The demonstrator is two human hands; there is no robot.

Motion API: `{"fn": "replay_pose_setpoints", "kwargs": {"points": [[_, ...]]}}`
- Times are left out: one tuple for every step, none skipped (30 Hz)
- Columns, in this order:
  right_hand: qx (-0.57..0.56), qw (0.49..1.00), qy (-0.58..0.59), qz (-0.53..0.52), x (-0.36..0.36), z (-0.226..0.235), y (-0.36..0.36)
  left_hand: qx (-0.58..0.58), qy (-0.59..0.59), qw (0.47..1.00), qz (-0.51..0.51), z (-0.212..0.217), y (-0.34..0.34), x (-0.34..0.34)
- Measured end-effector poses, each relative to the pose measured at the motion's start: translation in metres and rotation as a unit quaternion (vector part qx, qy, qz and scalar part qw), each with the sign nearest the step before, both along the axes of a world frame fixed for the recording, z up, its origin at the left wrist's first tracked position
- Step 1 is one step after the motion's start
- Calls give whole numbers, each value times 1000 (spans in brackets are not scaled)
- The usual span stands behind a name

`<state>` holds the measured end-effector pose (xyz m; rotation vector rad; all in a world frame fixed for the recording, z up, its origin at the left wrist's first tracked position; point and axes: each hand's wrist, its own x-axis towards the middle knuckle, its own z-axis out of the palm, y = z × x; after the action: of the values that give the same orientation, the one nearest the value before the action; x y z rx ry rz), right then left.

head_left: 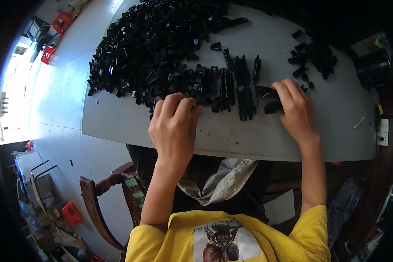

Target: Packaging small black plastic components into a collection bag.

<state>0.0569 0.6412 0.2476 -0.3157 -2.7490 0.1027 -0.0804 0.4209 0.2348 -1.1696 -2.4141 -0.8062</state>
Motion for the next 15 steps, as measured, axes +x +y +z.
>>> {"fn": "replay_pose_setpoints", "kwargs": {"points": [[2, 1000, 13, -11, 4, 3, -6, 24, -13, 1000, -3, 4, -3, 1], [1, 1000, 12, -11, 9, 5, -13, 48, -27, 998, -7, 8, -5, 3], [-45, 998, 51, 9, 14, 6, -19, 86, -75, 993, -32, 10, -7, 6], [-91, 991, 89, 29, 20, 7, -26, 85, -77, 993, -32, 12, -9, 11], [-171, 982, 71, 39, 27, 12, -36, 110, -146, 979, -87, 17, -11, 15], [-251, 965, 53, 51, 31, 16, -47, 132, -212, 959, -137, 21, -14, 19], [-261, 959, 69, 82, 30, 18, -54, 127, -248, 943, -181, 24, -19, 21], [-269, 953, 84, 111, 30, 22, -61, 127, -249, 943, -182, 28, -20, 25], [-279, 949, 84, 121, 30, 27, -65, 128, -266, 932, -211, 31, -21, 28], [-279, 949, 83, 119, 29, 31, -69, 129, -283, 920, -240, 32, -22, 30], [-310, 938, 83, 129, 29, 33, -73, 139, -290, 913, -252, 33, -23, 32], [-341, 926, 83, 138, 30, 33, -75, 137, -290, 913, -252, 33, -24, 34], [-337, 926, 70, 156, 31, 32, -73, 151, -297, 908, -254, 32, -25, 37], [-337, 926, 70, 156, 31, 32, -74, 166, -306, 902, -256, 32, -26, 38], [-340, 924, 68, 160, 31, 33, -74, 166, -306, 902, -256, 32, -26, 38]]}}
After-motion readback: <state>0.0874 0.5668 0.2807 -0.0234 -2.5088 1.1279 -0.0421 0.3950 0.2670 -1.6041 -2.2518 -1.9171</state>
